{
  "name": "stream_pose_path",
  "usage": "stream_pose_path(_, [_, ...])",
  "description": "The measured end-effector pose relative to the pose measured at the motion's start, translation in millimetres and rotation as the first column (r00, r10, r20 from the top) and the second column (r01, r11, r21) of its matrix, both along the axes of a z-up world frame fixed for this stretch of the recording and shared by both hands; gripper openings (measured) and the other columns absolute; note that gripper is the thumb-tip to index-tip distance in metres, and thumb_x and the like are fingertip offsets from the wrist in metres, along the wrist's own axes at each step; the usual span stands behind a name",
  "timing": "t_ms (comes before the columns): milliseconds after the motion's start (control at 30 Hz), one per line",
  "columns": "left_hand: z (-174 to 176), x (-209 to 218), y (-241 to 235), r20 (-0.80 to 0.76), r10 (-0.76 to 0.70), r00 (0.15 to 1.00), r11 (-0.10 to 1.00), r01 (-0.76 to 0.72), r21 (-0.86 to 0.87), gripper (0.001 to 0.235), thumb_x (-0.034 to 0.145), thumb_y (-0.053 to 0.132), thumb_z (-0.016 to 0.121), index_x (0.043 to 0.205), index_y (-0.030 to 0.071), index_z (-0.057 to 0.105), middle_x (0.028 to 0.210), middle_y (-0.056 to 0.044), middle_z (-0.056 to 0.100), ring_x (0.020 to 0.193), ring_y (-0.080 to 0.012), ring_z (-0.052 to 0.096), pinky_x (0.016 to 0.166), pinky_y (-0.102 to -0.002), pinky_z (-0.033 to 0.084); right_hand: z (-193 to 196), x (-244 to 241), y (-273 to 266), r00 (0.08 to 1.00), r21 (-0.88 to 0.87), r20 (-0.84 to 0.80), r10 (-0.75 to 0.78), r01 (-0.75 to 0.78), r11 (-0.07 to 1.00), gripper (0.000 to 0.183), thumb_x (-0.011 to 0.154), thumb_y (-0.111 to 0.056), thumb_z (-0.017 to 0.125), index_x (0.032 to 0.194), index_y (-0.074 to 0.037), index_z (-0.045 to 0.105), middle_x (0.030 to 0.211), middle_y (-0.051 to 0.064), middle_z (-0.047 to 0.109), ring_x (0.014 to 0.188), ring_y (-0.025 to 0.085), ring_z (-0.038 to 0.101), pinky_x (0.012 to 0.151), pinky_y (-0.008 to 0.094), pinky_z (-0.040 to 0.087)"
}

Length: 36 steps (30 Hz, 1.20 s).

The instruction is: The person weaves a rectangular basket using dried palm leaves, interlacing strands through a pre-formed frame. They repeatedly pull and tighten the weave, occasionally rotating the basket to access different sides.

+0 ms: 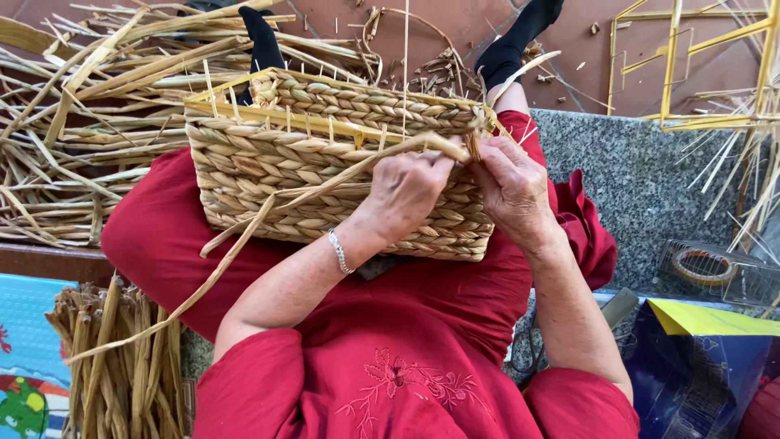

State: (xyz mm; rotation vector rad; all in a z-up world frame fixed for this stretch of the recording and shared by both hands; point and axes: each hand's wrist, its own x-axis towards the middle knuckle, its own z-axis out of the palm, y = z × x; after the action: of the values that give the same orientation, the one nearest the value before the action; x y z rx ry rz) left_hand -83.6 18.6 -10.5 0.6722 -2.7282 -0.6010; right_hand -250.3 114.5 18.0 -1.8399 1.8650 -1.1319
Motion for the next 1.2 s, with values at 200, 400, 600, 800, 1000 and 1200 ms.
stream_pose_path(200, [-9.3, 15.2, 6.1, -0.224, -0.157, 0.962, 0.979, 0.121, -0.166, 0.016, 0.094, 0.004, 0.06, 0.107, -0.004, 0.063, 0.086, -0.011, 0.066, 0.08, -0.0245, 0.07, 0.072, -0.035, 0.058, -6.7, 5.3, -5.4, 0.998, 0.058, 0.008, -0.066, 0.065, 0.996, 0.026, 0.091, 0.004, 0.075, 0.115, -0.005, 0.071, 0.097, 0.012, 0.067, 0.085, 0.026, 0.069, 0.074, 0.036, 0.056])
stream_pose_path(400, [-2.0, 19.5, 2.5, -0.126, -0.246, 0.961, 0.962, 0.226, -0.156, 0.028, 0.091, 0.005, 0.062, 0.116, -0.006, 0.064, 0.09, -0.009, 0.065, 0.083, -0.023, 0.067, 0.073, -0.035, 0.055, -9.1, 11.8, -7.7, 0.979, 0.025, -0.197, -0.056, 0.062, 0.998, 0.017, 0.094, -0.006, 0.078, 0.109, -0.007, 0.07, 0.103, 0.009, 0.068, 0.095, 0.028, 0.068, 0.082, 0.041, 0.056])
stream_pose_path(600, [7.4, 21.8, -49.1, -0.087, -0.087, 0.992, 0.904, 0.042, -0.426, 0.058, 0.092, 0.003, 0.07, 0.148, 0.017, 0.064, 0.148, -0.015, 0.048, 0.137, -0.0296, 0.041, 0.115, -0.054, 0.029, -4.9, 19.7, -4.0, 0.972, 0.031, -0.231, -0.044, 0.053, 0.998, 0.018, 0.09, -0.011, 0.079, 0.104, -0.006, 0.07, 0.099, 0.009, 0.065, 0.092, 0.029, 0.066, 0.078, 0.041, 0.053])
stream_pose_path(800, [18.4, -8.4, -90.8, 0.006, -0.282, 0.959, 0.933, 0.276, -0.23, 0.03, 0.082, 0.009, 0.074, 0.112, 0.011, 0.076, 0.151, -0.013, 0.051, 0.146, -0.0333, 0.038, 0.123, -0.062, 0.006, -11.1, 29.8, -7.2, 0.947, -0.046, -0.292, -0.133, 0.125, 0.991, 0.015, 0.091, -0.005, 0.081, 0.102, -0.007, 0.071, 0.099, 0.006, 0.067, 0.09, 0.026, 0.065, 0.078, 0.038, 0.054])
stream_pose_path(1000, [39.0, -1.2, -54.7, -0.004, -0.378, 0.926, 0.739, 0.299, -0.603, 0.018, 0.088, 0.013, 0.069, 0.098, 0.0, 0.075, 0.125, -0.016, 0.067, 0.13, -0.0334, 0.056, 0.125, -0.057, 0.024, -21.4, 23.3, -2.0, 0.967, -0.089, -0.19, -0.17, 0.155, 0.984, 0.014, 0.091, 0.001, 0.077, 0.103, -0.003, 0.072, 0.103, 0.008, 0.07, 0.093, 0.027, 0.067, 0.083, 0.037, 0.055])
stream_pose_path(1200, [16.8, 52.4, -24.7, 0.046, -0.221, 0.974, 0.964, 0.225, -0.139, 0.015, 0.095, 0.004, 0.067, 0.109, -0.003, 0.068, 0.093, -0.011, 0.065, 0.086, -0.0245, 0.065, 0.072, -0.037, 0.055, -25.0, 25.1, -7.1, 0.964, -0.083, -0.13, -0.232, 0.222, 0.971, 0.009, 0.093, -0.004, 0.081, 0.094, -0.003, 0.072, 0.088, 0.009, 0.067, 0.081, 0.027, 0.067, 0.074, 0.039, 0.052])
